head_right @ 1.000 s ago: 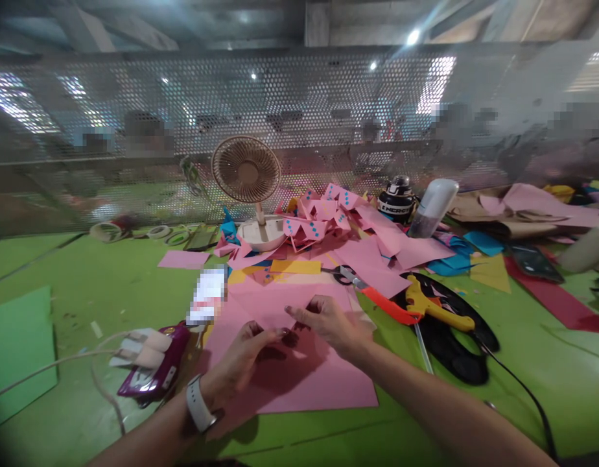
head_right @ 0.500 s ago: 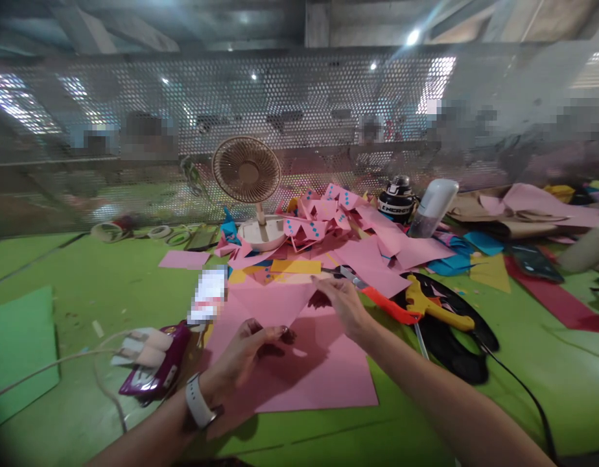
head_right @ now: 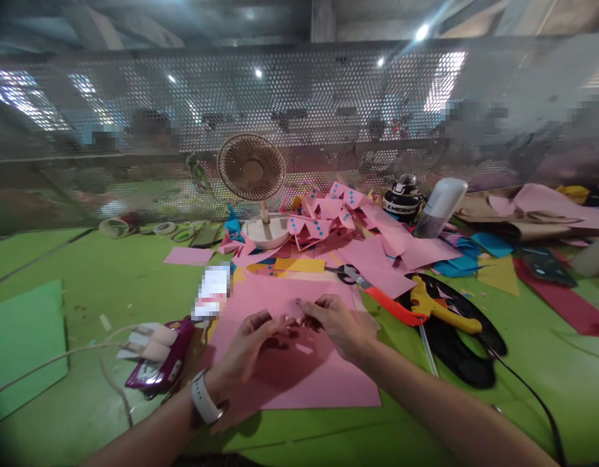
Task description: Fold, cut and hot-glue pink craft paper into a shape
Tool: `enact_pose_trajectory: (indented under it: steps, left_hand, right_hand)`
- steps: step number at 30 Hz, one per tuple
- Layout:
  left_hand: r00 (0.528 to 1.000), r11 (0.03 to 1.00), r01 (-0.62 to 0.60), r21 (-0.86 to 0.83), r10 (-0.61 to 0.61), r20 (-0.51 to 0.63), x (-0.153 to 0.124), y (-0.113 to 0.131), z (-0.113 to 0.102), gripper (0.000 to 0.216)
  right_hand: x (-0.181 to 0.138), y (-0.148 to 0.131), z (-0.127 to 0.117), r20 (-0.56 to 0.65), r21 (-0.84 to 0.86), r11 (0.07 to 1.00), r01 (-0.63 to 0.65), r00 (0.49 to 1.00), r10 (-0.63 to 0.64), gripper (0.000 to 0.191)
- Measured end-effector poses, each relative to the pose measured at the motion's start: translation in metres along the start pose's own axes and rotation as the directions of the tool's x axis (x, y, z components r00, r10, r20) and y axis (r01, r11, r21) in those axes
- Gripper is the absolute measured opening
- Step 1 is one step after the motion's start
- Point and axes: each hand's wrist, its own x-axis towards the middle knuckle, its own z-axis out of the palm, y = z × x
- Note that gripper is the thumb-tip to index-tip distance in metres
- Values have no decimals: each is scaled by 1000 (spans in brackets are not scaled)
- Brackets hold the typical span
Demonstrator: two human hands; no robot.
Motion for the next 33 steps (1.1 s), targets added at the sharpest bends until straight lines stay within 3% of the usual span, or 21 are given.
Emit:
enact_pose_trajectory:
  steps: [4,8,11,15,22,33]
  left_hand:
    - [988,991,-105,-81,94,-126,-2,5,0,33]
    - [993,996,-89,-20,87,-81,-5,6,4,36]
    - [998,999,-40,-35,38,-52,-5,2,9,37]
    - [995,997,33,-65,-39,-95,-3,-3,12,34]
    - [989,986,75,-146,-93,-117,0,-4,7,30]
    - [991,993,-57,-102,45,-122,-1,-5,9,25]
  right_hand:
    - [3,-3,-1,-110,131,991,-1,994,15,42]
    - [3,0,0,-161,191,982,2,986,30,39]
    - [1,5,1,-157,179,984,15,987,14,36]
    - [0,9,3,-153,182,983,37,988,-9,37]
    - [1,8,5,-158,177,984,33,987,-5,40]
    - [-3,4,8,-144,91,993,78,988,-64,41]
